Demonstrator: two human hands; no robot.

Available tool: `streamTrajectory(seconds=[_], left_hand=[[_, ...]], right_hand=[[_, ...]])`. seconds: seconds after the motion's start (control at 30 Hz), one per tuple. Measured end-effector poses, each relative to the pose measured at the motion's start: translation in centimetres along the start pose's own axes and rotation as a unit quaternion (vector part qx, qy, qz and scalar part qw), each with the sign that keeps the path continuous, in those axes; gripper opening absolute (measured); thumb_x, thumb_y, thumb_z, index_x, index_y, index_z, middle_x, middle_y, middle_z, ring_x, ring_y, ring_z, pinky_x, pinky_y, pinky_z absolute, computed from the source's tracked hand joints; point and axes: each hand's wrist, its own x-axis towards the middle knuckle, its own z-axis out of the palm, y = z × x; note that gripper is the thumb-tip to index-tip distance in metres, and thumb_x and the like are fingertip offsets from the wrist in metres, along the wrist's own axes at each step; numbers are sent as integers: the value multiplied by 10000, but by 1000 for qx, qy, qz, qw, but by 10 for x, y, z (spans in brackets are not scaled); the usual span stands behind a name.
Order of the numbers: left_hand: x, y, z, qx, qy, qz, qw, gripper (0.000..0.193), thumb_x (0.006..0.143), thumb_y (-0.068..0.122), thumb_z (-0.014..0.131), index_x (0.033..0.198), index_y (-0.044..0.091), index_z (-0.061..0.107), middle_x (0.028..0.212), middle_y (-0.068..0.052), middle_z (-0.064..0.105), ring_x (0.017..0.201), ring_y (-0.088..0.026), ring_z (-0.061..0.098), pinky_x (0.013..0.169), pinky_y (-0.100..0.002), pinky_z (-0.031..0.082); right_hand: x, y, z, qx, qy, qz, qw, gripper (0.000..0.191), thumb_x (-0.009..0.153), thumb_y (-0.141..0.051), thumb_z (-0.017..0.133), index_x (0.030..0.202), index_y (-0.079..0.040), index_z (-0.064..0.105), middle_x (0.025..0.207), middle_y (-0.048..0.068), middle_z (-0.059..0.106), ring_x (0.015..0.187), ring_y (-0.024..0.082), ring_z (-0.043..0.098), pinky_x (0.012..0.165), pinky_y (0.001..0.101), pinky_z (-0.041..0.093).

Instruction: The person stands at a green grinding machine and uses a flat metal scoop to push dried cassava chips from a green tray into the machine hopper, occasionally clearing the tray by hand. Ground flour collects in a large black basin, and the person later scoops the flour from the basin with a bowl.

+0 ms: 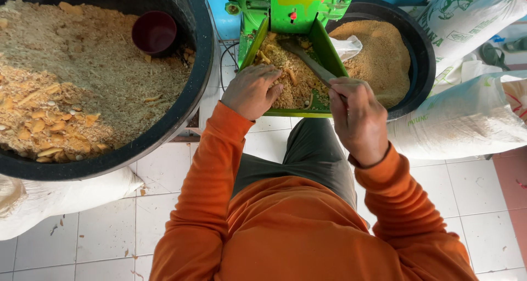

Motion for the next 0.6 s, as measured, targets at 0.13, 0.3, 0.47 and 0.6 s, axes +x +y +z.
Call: streamTrajectory(seconds=[0.13,0.3,0.47,0.6], left_hand=[[1,1,0,3,-11,-10,1000,380,984,295,673,1230,8,712,1292,-188,683,1246,-353,619,1096,-465,443],[0,0,0,-4,-18,-5,1000,368,1002,287,652,1242,14,710,1320,-162,690,1265,-341,620,1123,-457,441],[0,-4,5,12,-12,3,1000,360,1006,306,648,1240,43,724,1338,-166,679,1292,-356,589,1124,-479,414],[-1,-5,6,14,-23,-4,1000,365,1007,314,649,1239,43,725,1351,-175,665,1300,-358,581,1129,-475,413]], right_hand=[[-3,12,16,30,-7,-21,999,130,1026,52,676,1106,45,574,1156,193,714,929,301,740,778,354,622],[4,12,-2,-10,22,-2,1000,113,1073,18,701,1113,21,595,1164,159,730,908,218,756,726,299,629],[-13,8,-88,1,-17,14,1000,111,1037,54,649,1103,70,561,1102,185,722,789,200,729,644,271,600],[-5,4,-78,-48,-58,20,997,124,1103,31,693,1154,39,580,1137,169,731,842,217,752,704,287,604]])
